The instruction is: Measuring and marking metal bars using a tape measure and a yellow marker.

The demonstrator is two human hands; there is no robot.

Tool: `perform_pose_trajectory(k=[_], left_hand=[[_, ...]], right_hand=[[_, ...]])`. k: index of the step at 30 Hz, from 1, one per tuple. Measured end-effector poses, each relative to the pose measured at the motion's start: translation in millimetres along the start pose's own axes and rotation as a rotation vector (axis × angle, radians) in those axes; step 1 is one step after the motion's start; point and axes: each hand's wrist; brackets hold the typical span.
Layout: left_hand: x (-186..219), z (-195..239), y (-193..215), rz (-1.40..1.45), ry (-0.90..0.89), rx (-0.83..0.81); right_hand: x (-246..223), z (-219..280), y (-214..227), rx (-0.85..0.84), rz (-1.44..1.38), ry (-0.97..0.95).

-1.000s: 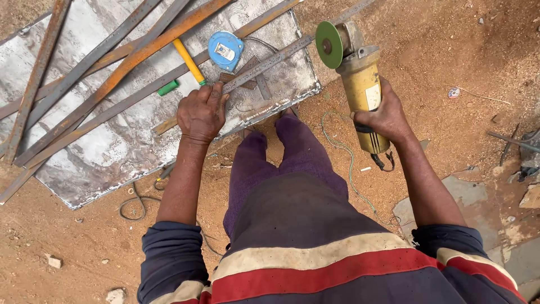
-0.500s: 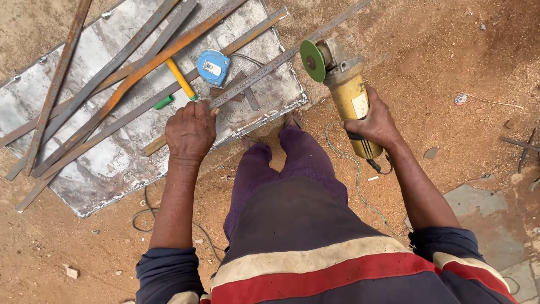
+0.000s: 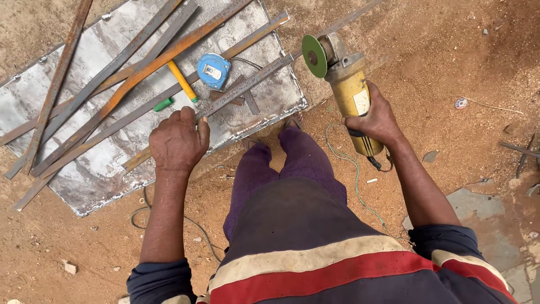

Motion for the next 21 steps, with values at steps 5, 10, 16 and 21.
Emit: perform_pose_trajectory(k=[5,10,16,21], left_hand=[[-13.6,-2.9,-35.4,-0.013,-0.042,0.102],[-25.3,1.7,-37.8,-0.051,-0.052,0.122],[-28.2,-4.5,-44.1,-0.055,-0.031,0.096],[-7.0,-8.9,-44.2,-0.104,-0.046,0.117]], right_hand=[[-13.2,-5.4,2.8,-0.043,0.045,-0.051],[-28.2,-4.9,7.8,-0.067,0.057,-0.063],[-14.6,-13.3,3.8,-0.043,0.043,0.028],[-24.8,-10.4,1.9,-0.067,0.055,-0.009]])
Point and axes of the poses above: each hand's wrist, its own z-axis away from the middle knuckle, its own y-axis out of the back of the hand, x = y × z, and after that the axes turned 8 degrees about z, right-handed
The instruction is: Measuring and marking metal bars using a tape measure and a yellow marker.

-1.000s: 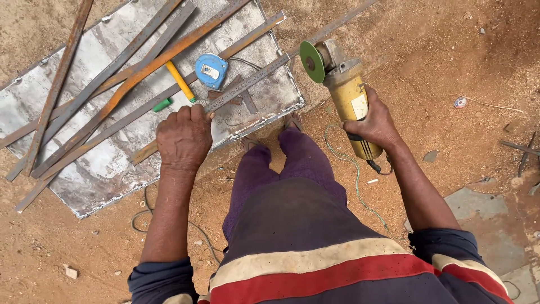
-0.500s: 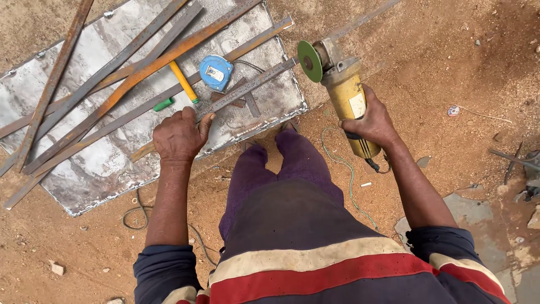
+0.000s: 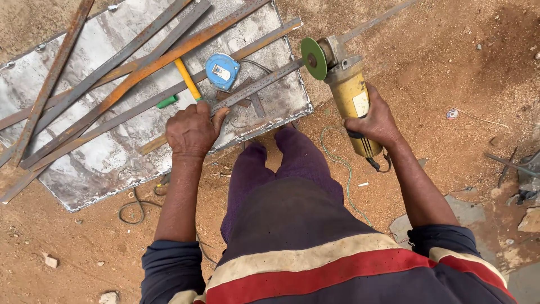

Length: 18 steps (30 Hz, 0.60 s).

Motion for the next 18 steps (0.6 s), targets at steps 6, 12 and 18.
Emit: perform_pose_trajectory(k=[6,12,18], left_hand=[[5.3,5.2,8.6,0.073,-0.043,0.07],[-20.7,13.4,21.8,0.022,-0.056,0.031],[-13.4,-2.7,23.1,-0.016,-0.075,0.046]], right_hand=[[8.6,9.9,3.8,0.049,-0.046,0.05],[19.3,15.1,0.8,0.066,-0.076,0.024],[-1.5,8.9,0.4,0.036,-0.134,0.033]])
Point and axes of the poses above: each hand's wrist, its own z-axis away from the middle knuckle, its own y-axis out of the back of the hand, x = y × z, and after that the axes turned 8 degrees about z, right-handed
